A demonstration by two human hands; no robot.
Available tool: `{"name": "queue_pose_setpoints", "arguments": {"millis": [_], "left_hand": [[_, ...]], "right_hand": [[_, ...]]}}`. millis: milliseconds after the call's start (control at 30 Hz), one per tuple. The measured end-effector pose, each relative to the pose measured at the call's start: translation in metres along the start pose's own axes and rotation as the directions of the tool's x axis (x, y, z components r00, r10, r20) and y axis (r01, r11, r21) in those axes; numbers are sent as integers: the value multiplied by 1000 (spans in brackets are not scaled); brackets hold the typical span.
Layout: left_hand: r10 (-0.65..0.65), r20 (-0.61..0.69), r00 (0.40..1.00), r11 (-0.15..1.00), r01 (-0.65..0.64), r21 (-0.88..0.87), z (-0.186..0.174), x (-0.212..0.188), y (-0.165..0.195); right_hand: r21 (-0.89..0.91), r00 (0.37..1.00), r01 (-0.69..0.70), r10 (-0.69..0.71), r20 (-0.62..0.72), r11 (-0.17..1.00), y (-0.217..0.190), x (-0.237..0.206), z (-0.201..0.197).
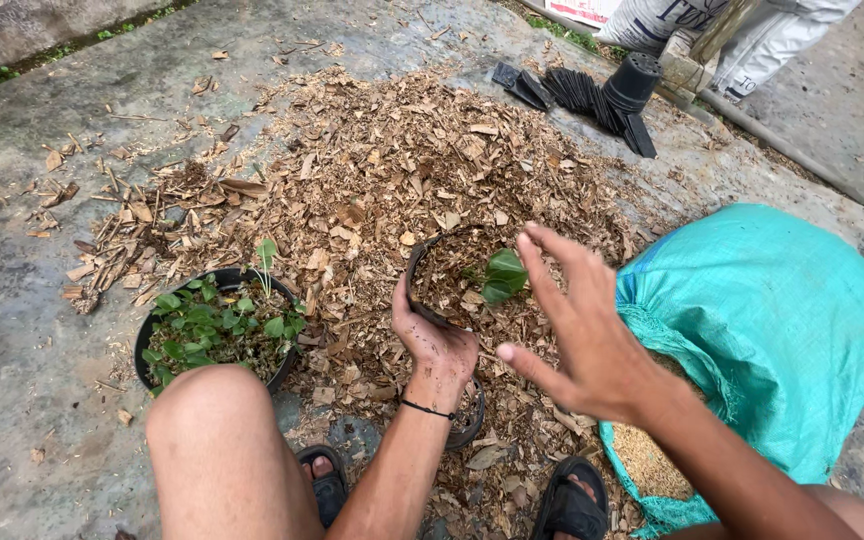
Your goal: The person sits on a concrete surface and fills a small black nursery pot with wood chips from a nearby pile. They then take a small green plant from a larger container, place it into the pot, and cover the roots with more wood chips.
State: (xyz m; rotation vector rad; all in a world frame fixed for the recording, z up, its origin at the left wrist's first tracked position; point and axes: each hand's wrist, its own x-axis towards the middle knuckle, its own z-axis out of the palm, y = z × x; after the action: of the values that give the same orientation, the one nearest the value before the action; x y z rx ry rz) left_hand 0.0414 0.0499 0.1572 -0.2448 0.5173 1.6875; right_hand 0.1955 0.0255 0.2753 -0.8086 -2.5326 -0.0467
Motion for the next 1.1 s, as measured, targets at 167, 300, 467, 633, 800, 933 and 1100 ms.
{"name": "queue_pose_setpoints", "arguments": {"millis": [167,300,467,633,800,933,1100], "left_hand": [[108,123,986,991,-98,-89,-3,2,-7],[90,145,985,991,-74,-110,-1,-3,-8],[57,101,993,995,-48,-89,6,-12,-6],[6,139,990,999,-1,-32,7,-10,1],[-168,185,968,983,152,99,10,-8,7],[-226,136,965,957,193,219,13,-14,3],[-242,185,952,943,187,274,13,-18,-5]], "right_hand": [[-102,997,-42,49,62,994,-18,-8,20],[-152,996,-39,50,68,988,-18,-5,21],[-42,997,-71,70,-26,997,-20,-5,19],[39,992,-51,55,-110,998,-14,-6,15],[247,990,-25,57,-127,969,12,4,-2],[331,998,-34,47,-33,943,27,11,-10],[339,999,-42,32,36,940,32,10,-6]]}}
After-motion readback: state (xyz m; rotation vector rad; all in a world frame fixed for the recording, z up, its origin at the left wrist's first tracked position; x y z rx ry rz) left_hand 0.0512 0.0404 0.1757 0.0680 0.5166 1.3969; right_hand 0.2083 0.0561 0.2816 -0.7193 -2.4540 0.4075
